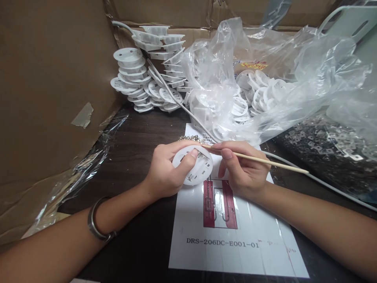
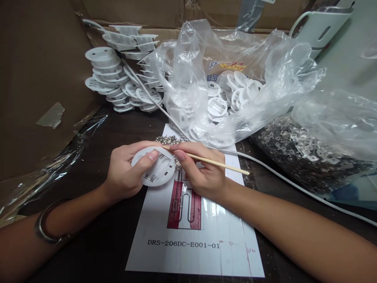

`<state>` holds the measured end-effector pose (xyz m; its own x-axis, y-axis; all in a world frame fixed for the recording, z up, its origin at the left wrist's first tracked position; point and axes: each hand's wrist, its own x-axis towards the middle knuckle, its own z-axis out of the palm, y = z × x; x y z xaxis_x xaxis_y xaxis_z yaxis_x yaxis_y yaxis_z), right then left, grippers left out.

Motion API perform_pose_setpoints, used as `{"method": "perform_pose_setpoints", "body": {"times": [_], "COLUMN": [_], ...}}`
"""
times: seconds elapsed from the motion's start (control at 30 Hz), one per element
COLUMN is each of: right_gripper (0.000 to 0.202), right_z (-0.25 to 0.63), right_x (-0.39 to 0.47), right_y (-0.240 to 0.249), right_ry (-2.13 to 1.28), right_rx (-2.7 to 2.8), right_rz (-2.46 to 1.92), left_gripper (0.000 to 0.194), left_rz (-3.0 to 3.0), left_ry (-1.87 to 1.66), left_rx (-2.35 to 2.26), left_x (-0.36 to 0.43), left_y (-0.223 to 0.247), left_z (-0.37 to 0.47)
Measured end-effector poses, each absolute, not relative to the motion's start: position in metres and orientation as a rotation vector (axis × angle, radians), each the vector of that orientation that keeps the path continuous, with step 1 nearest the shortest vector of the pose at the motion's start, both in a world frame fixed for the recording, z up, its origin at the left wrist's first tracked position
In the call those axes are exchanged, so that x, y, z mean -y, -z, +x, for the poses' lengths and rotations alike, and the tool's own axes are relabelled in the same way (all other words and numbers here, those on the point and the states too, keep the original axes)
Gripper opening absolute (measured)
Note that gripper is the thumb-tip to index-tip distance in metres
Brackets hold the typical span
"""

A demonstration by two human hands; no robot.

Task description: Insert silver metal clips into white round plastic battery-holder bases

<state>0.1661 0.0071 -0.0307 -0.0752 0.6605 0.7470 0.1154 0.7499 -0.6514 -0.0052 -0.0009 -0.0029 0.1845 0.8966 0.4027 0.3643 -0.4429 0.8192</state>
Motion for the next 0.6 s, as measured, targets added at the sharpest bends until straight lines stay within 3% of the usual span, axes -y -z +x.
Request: {"method": "perform_pose_setpoints", "body": {"times": [0.33, 0.43, 0.6], "right_gripper": [0.017, 0.008, 0.010], "right_z": [0.1626, 0.1632, 0.1644], "right_x": [-0.0073, -0.0095, -0.0122], "right_y": [0.0287, 0.0272, 0.0282], "right_ry": [-0.727, -0.687, -0.586], "right_rx": [1.570, 1.685, 1.779], "right_rz": [-0.802, -0.790, -0.688], "left_gripper": [0.020, 0.022, 0.032], "left_rz": [1.754, 1.859, 2.214], "left_ry": [-1.208, -1.202, -1.113], "left_rx": [-1.312, -1.370, -1.399], "left_x": [0.0001, 0.0036, 0.0059], "left_y": [-0.0013, -0.0030, -0.0025], "left_z": [-0.0102, -0.0091, -0.0110]}}
